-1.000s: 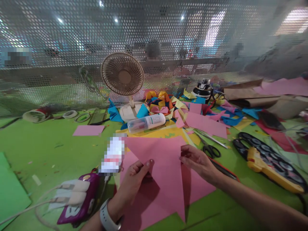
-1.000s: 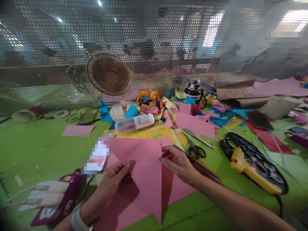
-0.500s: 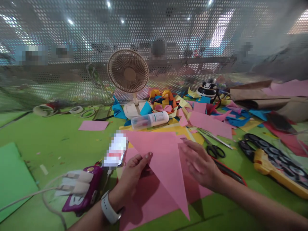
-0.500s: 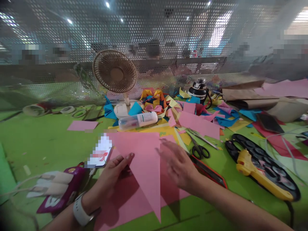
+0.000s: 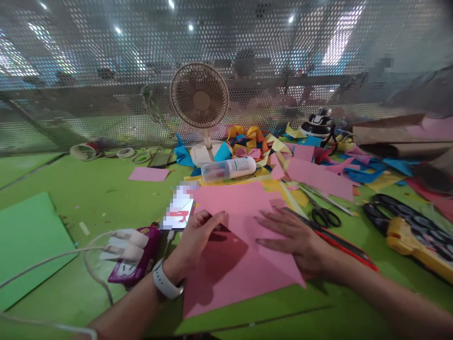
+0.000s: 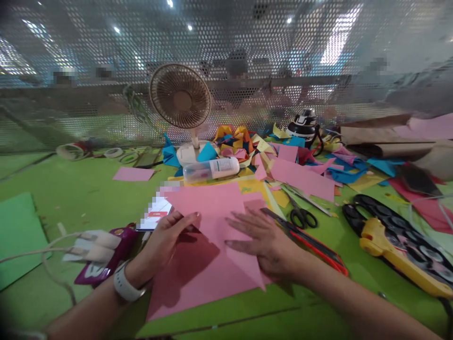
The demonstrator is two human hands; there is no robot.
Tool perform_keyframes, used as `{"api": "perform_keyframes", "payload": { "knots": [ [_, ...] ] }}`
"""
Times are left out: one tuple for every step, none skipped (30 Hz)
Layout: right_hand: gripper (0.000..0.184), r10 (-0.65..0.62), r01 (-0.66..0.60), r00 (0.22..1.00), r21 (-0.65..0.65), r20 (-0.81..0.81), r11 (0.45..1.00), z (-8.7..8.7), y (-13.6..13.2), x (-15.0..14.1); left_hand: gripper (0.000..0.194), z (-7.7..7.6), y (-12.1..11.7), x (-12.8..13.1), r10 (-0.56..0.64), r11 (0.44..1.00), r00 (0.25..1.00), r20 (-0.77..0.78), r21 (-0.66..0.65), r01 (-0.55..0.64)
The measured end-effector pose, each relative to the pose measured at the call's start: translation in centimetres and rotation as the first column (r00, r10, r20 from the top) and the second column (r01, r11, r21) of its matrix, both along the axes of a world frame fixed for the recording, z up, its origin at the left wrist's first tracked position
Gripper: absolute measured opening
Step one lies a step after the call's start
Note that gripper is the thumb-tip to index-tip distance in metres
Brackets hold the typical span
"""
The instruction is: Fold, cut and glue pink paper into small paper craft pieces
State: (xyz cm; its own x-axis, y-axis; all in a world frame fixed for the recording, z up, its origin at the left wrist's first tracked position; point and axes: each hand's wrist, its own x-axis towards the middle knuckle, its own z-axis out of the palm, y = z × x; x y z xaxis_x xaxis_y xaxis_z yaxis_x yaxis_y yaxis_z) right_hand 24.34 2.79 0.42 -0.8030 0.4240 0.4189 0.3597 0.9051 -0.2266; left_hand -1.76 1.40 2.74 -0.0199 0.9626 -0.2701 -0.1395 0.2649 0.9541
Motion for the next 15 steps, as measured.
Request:
{"api": "perform_keyframes", "payload": {
  "knots": [
    [0.045,-0.038,0.035,0.997,-0.035,-0.069,0.999,0.2,0.5,0.4,0.022,0.4,0.0,-0.2,0.011,1.000,1.000,0.002,0.007,-0.011],
    [0.041,-0.069,0.059,0.990,-0.081,-0.126,0.995,0.5,1.0,0.9,0.023,0.7,0.0,-0.4,0.005,1.000,1.000,0.003,0.018,-0.005],
    [0.035,-0.100,0.077,0.978,-0.131,-0.181,0.988,0.8,1.4,1.4,0.025,1.0,0.0,-0.6,-0.009,1.000,1.000,0.005,0.028,0.009],
    [0.029,-0.148,0.105,0.960,-0.185,-0.239,0.977,1.3,1.8,1.9,0.028,1.2,0.0,-0.6,-0.030,0.999,1.000,0.005,0.032,0.030],
    [0.026,-0.220,0.150,0.924,-0.231,-0.314,0.961,1.8,2.1,2.3,0.029,1.3,-0.1,-0.6,-0.040,0.999,0.999,0.010,0.031,0.040],
    [0.024,-0.309,0.215,0.861,-0.261,-0.404,0.941,2.4,2.3,2.6,0.028,1.3,-0.1,-0.6,-0.040,0.999,0.999,0.019,0.025,0.039],
    [0.025,-0.396,0.296,0.772,-0.270,-0.497,0.916,2.8,2.3,2.9,0.026,1.3,-0.2,-0.4,-0.033,0.999,0.999,0.032,0.007,0.033],
    [0.026,-0.453,0.378,0.675,-0.255,-0.582,0.890,3.2,2.2,2.9,0.025,1.2,-0.3,-0.2,-0.023,1.000,0.999,0.042,-0.021,0.023],
    [0.026,-0.460,0.439,0.618,-0.206,-0.637,0.875,3.4,1.9,2.8,0.024,1.1,-0.4,0.1,-0.012,0.998,0.999,0.048,-0.054,0.015],
    [0.026,-0.424,0.460,0.636,-0.124,-0.645,0.879,3.4,1.5,2.4,0.025,1.0,-0.5,0.4,-0.009,0.996,0.998,0.054,-0.088,0.013],
    [0.027,-0.368,0.445,0.710,-0.022,-0.600,0.895,3.2,1.0,1.9,0.025,1.0,-0.7,0.7,-0.011,0.993,0.998,0.065,-0.119,0.018],
    [0.029,-0.297,0.383,0.814,0.076,-0.499,0.921,2.8,0.5,1.2,0.025,0.9,-0.9,1.0,-0.015,0.989,0.997,0.079,-0.146,0.026],
    [0.032,-0.236,0.302,0.906,0.149,-0.351,0.941,2.2,0.0,0.4,0.025,0.8,-1.1,1.2,-0.015,0.986,0.995,0.098,-0.166,0.032],
    [0.036,-0.213,0.260,0.951,0.203,-0.225,0.944,1.5,-0.4,-0.4,0.025,0.8,-1.3,1.5,-0.015,0.983,0.993,0.116,-0.182,0.036],
    [0.038,-0.211,0.235,0.969,0.233,-0.126,0.943,0.8,-0.7,-1.1,0.025,0.7,-1.5,1.6,-0.015,0.979,0.991,0.129,-0.200,0.041]
  ]
}}
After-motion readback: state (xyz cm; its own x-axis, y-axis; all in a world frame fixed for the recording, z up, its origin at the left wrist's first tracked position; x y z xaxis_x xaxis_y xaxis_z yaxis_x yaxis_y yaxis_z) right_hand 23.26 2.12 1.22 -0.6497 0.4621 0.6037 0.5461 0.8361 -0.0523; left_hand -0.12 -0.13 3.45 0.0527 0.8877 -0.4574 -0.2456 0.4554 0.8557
